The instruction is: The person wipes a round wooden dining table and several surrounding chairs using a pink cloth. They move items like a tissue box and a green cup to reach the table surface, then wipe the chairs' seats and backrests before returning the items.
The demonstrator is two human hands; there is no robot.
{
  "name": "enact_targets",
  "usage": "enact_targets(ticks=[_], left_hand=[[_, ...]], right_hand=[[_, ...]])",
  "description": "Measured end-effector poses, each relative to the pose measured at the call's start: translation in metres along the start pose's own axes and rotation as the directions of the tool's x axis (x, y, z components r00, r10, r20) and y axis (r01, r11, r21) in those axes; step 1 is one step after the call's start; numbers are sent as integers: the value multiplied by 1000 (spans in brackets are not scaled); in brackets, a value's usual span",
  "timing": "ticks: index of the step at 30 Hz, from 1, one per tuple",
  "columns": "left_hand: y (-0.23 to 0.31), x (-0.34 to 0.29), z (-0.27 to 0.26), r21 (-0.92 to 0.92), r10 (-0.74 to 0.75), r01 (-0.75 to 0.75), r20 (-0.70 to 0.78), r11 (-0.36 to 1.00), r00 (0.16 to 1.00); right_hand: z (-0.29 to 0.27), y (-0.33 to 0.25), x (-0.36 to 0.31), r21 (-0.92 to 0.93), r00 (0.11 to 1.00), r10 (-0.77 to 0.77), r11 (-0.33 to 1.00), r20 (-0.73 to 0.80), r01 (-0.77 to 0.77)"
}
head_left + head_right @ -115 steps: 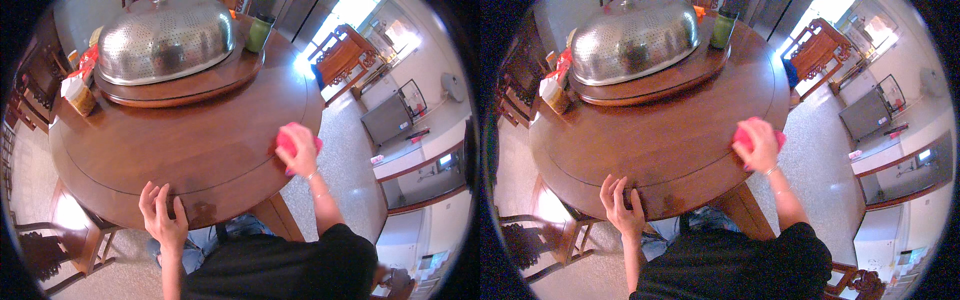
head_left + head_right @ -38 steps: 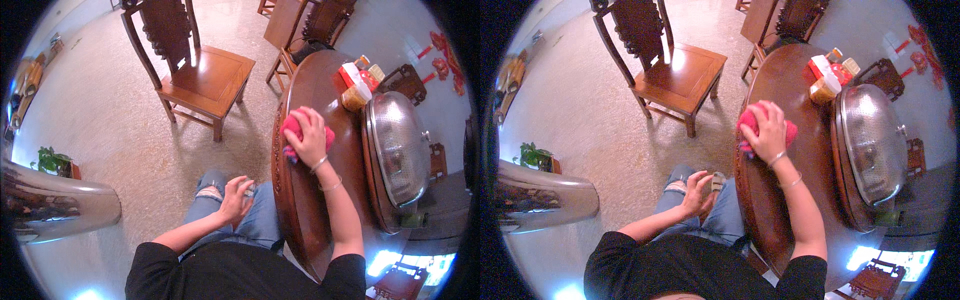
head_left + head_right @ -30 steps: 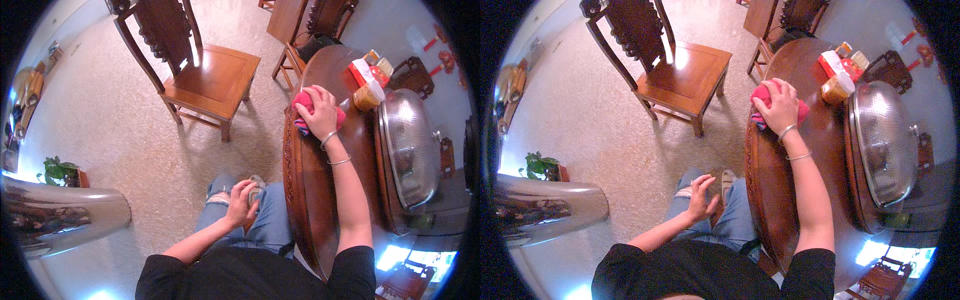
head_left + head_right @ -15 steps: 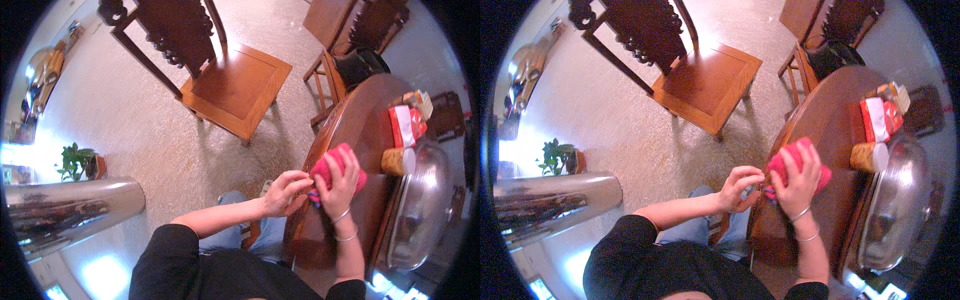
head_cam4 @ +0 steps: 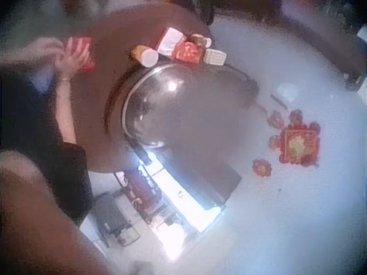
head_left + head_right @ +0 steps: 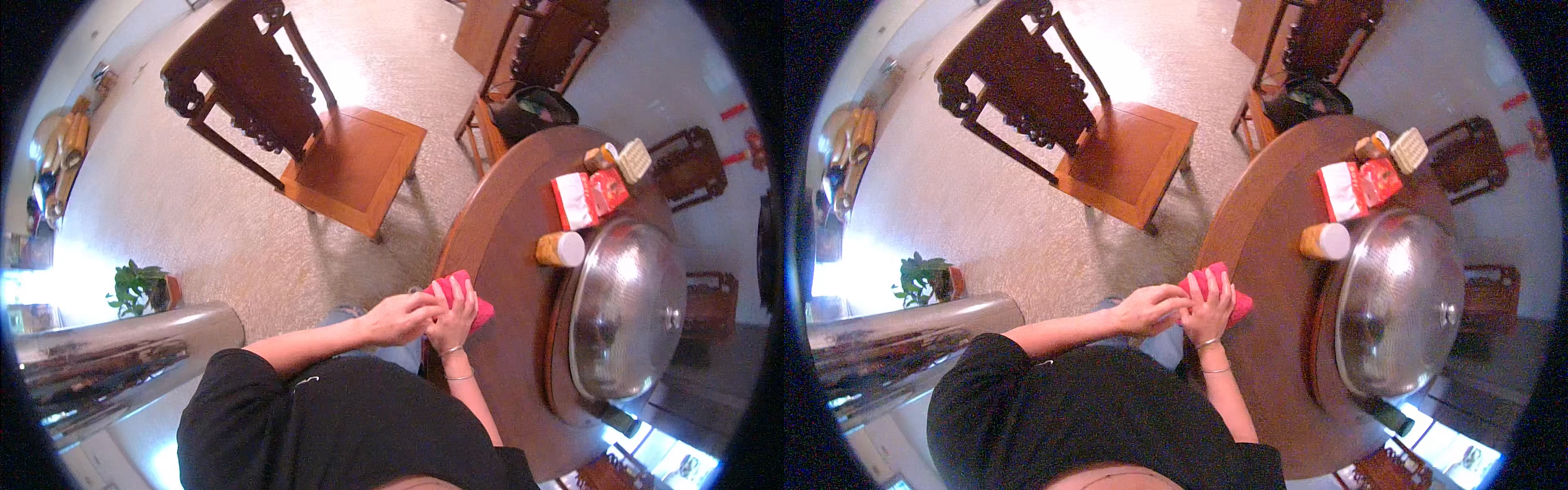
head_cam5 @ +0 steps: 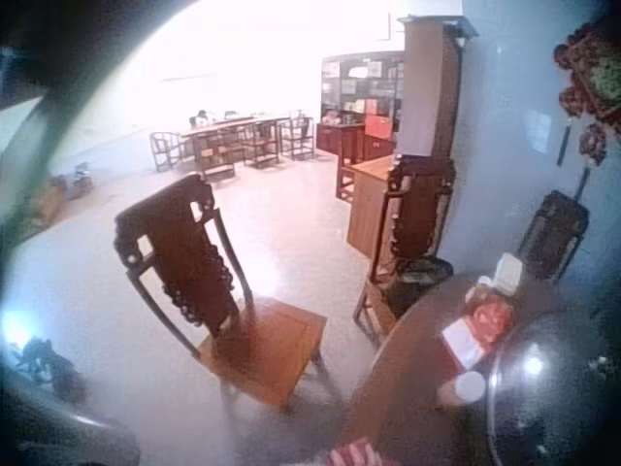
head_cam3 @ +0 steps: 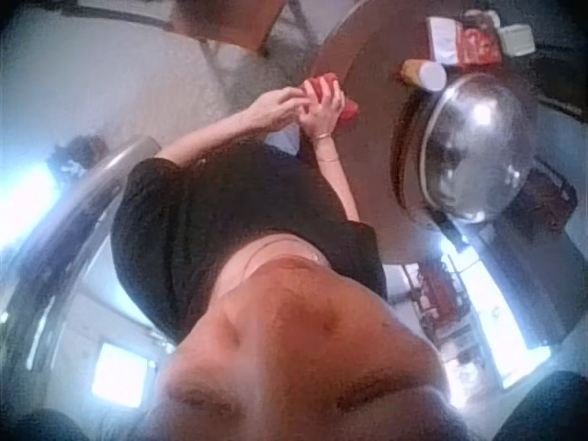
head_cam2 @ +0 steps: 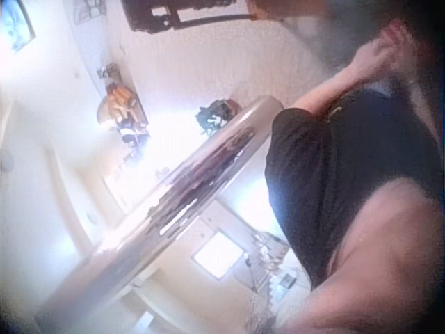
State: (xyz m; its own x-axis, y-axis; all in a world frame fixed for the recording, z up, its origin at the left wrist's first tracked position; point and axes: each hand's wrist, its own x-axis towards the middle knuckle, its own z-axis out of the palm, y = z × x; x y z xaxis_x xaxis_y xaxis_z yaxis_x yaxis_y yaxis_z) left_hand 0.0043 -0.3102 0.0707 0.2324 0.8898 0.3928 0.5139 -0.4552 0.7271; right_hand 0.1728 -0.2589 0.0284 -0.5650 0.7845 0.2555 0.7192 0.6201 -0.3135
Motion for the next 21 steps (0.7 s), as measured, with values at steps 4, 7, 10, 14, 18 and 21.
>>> enact_targets(ticks=[4, 7, 10, 14, 18, 21], left_hand=[[3, -7, -32, 4, -26, 26, 77, 1000, 997], [-1, -17, -56, -42, 105, -99, 198, 994, 974], [-8, -43, -79, -107, 238, -214, 338, 971, 911], [8, -95, -121, -190, 184, -112, 427, 975, 885], [8, -135, -129, -140, 119, -45, 578, 989, 807], [17, -145, -116, -136, 143, -65, 702, 989, 698]], right_hand=[[-12, -34, -33, -97, 983, 181, 979, -10, -181], [-6, -52, -69, -237, 938, 320, 908, -136, -345], [-9, -72, -111, -174, 870, 440, 860, -224, -480], [-23, -126, -167, -62, 663, 680, 682, -313, -729], [45, -196, -289, 482, 169, 925, 326, -340, -813], [117, -282, -380, 703, -377, 921, -205, -97, -681]])
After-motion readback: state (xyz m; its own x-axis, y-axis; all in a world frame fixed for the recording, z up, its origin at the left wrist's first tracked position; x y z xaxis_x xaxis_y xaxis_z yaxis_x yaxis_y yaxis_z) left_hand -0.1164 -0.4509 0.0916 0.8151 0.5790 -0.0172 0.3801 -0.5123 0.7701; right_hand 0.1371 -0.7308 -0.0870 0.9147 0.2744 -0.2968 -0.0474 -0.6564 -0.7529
